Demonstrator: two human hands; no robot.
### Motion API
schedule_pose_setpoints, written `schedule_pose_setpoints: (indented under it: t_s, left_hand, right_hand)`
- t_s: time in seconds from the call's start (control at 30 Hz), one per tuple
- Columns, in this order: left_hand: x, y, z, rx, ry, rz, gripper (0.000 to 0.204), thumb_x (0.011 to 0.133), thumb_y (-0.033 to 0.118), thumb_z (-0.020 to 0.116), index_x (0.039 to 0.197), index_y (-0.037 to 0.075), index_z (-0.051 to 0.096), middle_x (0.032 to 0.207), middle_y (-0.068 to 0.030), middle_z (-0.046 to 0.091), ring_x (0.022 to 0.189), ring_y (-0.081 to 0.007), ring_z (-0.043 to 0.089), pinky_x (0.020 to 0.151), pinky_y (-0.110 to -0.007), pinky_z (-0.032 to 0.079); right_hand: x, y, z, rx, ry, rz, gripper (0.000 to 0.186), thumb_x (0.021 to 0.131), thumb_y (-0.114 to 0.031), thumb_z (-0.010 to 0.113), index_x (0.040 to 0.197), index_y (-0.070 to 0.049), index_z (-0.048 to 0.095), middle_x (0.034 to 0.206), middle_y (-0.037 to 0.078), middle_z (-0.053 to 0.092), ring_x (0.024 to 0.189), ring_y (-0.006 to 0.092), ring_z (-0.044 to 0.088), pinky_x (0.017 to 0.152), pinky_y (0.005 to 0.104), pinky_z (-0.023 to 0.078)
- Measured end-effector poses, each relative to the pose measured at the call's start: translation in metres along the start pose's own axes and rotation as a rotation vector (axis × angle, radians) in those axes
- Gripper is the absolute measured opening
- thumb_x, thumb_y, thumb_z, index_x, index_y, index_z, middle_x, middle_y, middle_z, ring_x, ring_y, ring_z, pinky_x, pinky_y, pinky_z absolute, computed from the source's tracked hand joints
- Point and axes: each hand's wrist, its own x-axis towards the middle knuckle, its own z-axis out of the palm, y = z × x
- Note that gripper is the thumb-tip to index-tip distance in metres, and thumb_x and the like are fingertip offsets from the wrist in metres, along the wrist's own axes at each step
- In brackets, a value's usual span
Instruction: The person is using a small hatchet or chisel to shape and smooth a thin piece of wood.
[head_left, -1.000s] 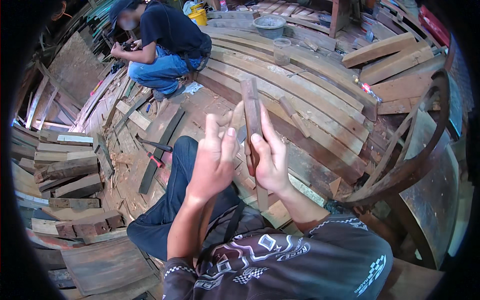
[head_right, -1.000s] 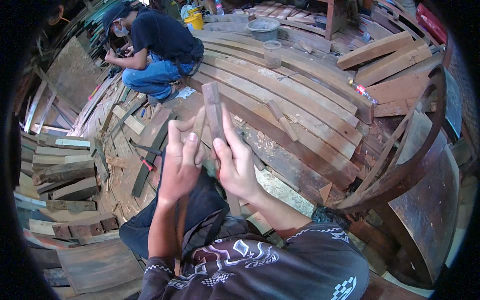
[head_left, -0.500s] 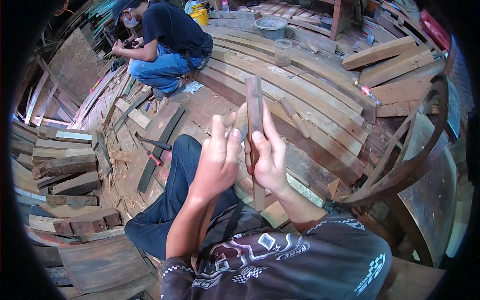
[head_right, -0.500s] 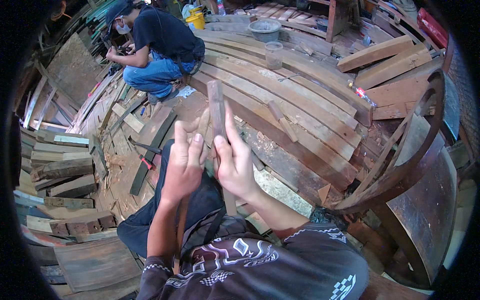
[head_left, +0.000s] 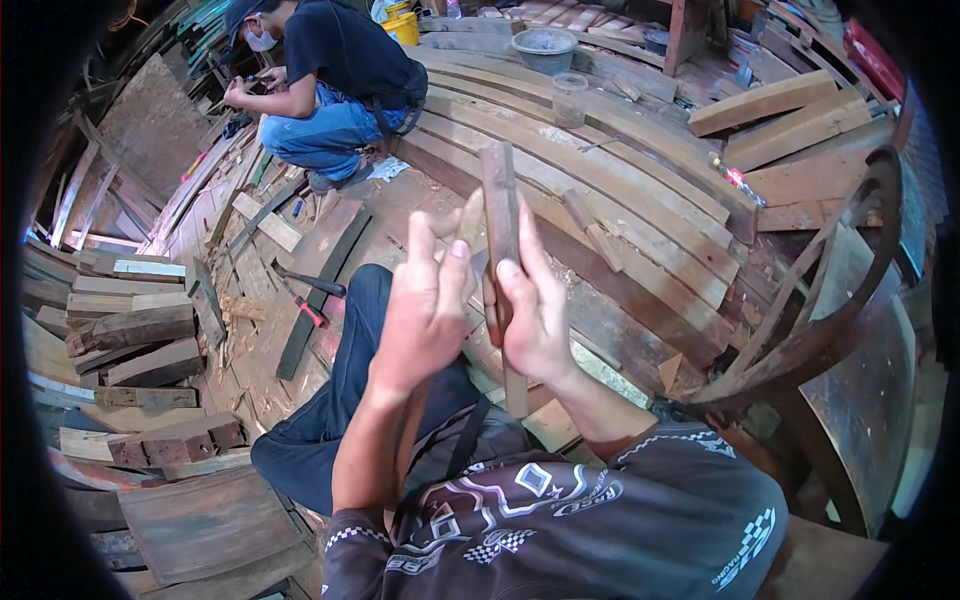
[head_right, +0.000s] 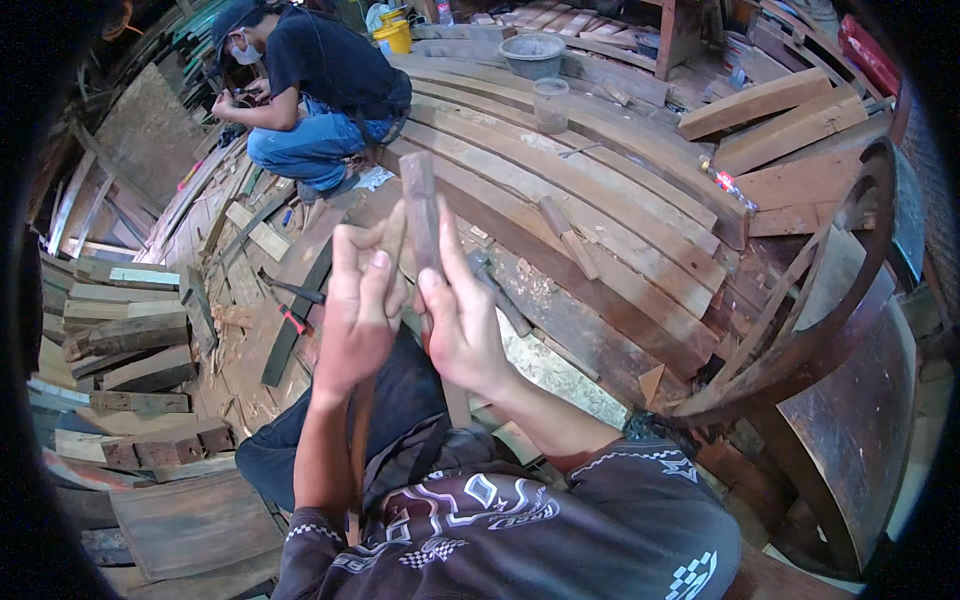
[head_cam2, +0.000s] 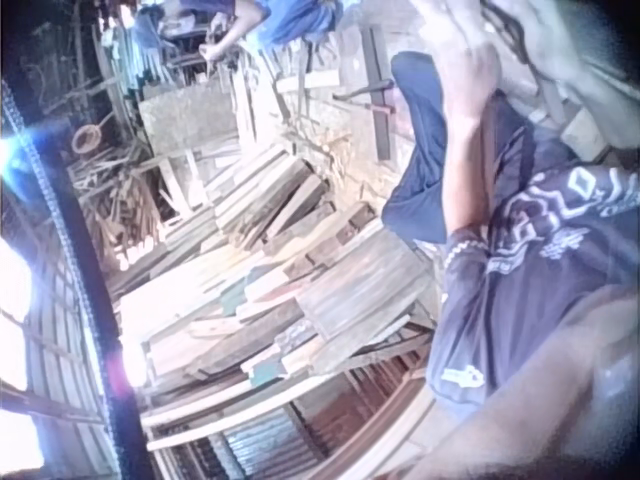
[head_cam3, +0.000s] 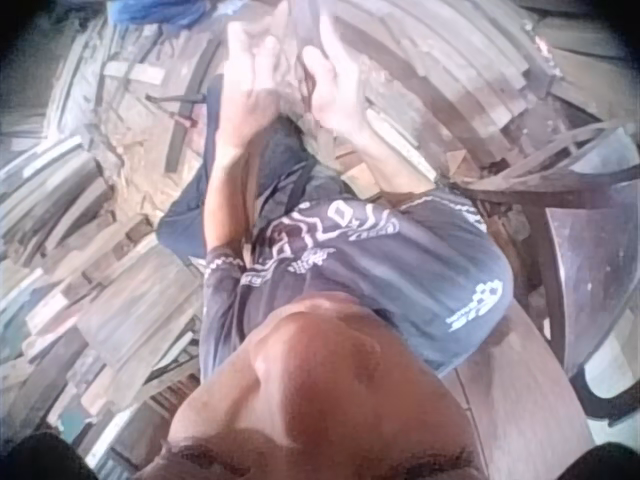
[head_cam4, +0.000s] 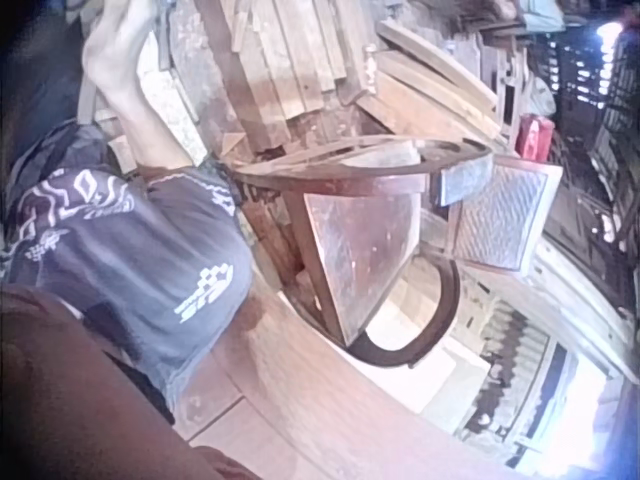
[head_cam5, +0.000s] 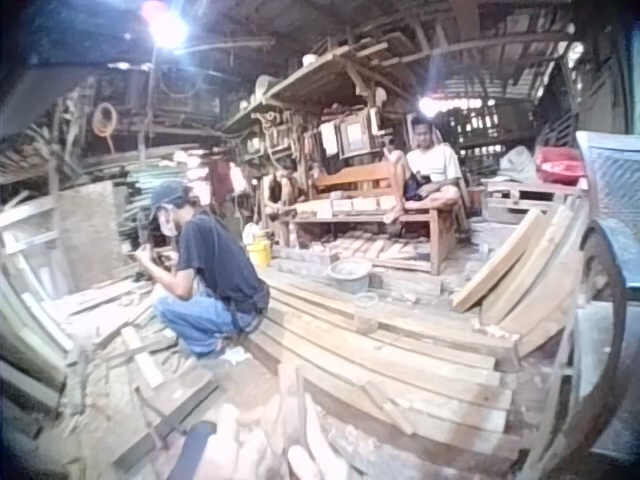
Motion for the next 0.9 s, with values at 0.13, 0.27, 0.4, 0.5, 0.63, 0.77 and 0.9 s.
schedule_pose_setpoints:
  t_s: [0.13,0.27,0.4,0.5,0.63,0.77,0.9]
  left_hand:
    - [0.001,-0.007,-0.004,0.124,-0.009,-0.008,0.023,0.100,0.011,0.044,0.117,-0.003,0.041,0.066,-0.0183,0.059,0.053,-0.0306,0.055,0.051,-0.041,0.040]
    - [0.003,-0.009,-0.006,0.124,-0.014,-0.007,0.020,0.100,0.010,0.043,0.116,-0.002,0.043,0.065,-0.0157,0.058,0.051,-0.0318,0.053,0.049,-0.039,0.039]
    - [0.005,0.000,-0.010,-0.036,-0.011,-0.036,0.019,0.100,0.009,0.044,0.115,-0.001,0.043,0.062,-0.0115,0.053,0.053,-0.0186,0.050,0.049,-0.033,0.037]
    - [0.004,-0.006,-0.005,0.076,0.006,0.045,0.019,0.100,0.009,0.043,0.116,-0.001,0.042,0.060,-0.0073,0.049,0.053,-0.0103,0.045,0.047,-0.030,0.035]
    - [0.003,-0.007,-0.008,0.002,-0.024,-0.027,0.020,0.101,0.010,0.043,0.117,-0.002,0.042,0.060,-0.0079,0.049,0.052,-0.0128,0.046,0.047,-0.032,0.035]
    - [0.004,-0.010,-0.006,0.008,-0.031,-0.026,0.021,0.100,0.010,0.044,0.118,-0.002,0.041,0.059,-0.0126,0.052,0.050,-0.0203,0.048,0.048,-0.036,0.037]
    - [0.000,-0.012,-0.007,0.094,-0.081,-0.009,0.023,0.100,0.010,0.044,0.118,-0.003,0.040,0.060,-0.0149,0.052,0.051,-0.0232,0.050,0.050,-0.037,0.038]
  right_hand:
    - [-0.006,0.006,-0.001,0.090,-0.025,0.054,0.059,0.099,-0.008,0.037,0.154,-0.006,0.017,0.070,-0.003,0.047,0.057,0.0038,0.039,0.052,0.0198,0.036]
    - [0.009,0.004,-0.004,0.028,-0.017,0.032,0.058,0.099,-0.010,0.037,0.154,-0.005,0.019,0.072,-0.002,0.047,0.059,0.0035,0.039,0.053,0.0197,0.035]
    - [0.002,-0.007,-0.004,0.004,-0.048,0.034,0.059,0.096,-0.012,0.038,0.152,0.001,0.023,0.101,0.002,0.059,0.072,0.0036,0.044,0.066,0.0197,0.039]
    - [0.014,0.005,-0.007,-0.020,-0.016,-0.030,0.056,0.099,-0.013,0.036,0.152,-0.001,0.023,0.080,0.001,0.055,0.058,0.0029,0.040,0.051,0.0185,0.034]
    - [0.015,-0.007,-0.015,0.032,-0.120,0.114,0.057,0.100,-0.011,0.041,0.154,-0.007,0.022,0.074,-0.001,0.050,0.063,0.0049,0.041,0.057,0.0204,0.037]
    - [0.008,-0.009,-0.025,-0.033,-0.136,0.136,0.056,0.100,-0.011,0.041,0.153,-0.007,0.025,0.070,-0.001,0.049,0.060,0.0052,0.041,0.055,0.0212,0.038]
    - [0.022,-0.010,-0.021,-0.026,-0.119,0.143,0.055,0.099,-0.011,0.041,0.153,-0.007,0.026,0.069,0.000,0.050,0.057,0.0053,0.042,0.054,0.0217,0.039]
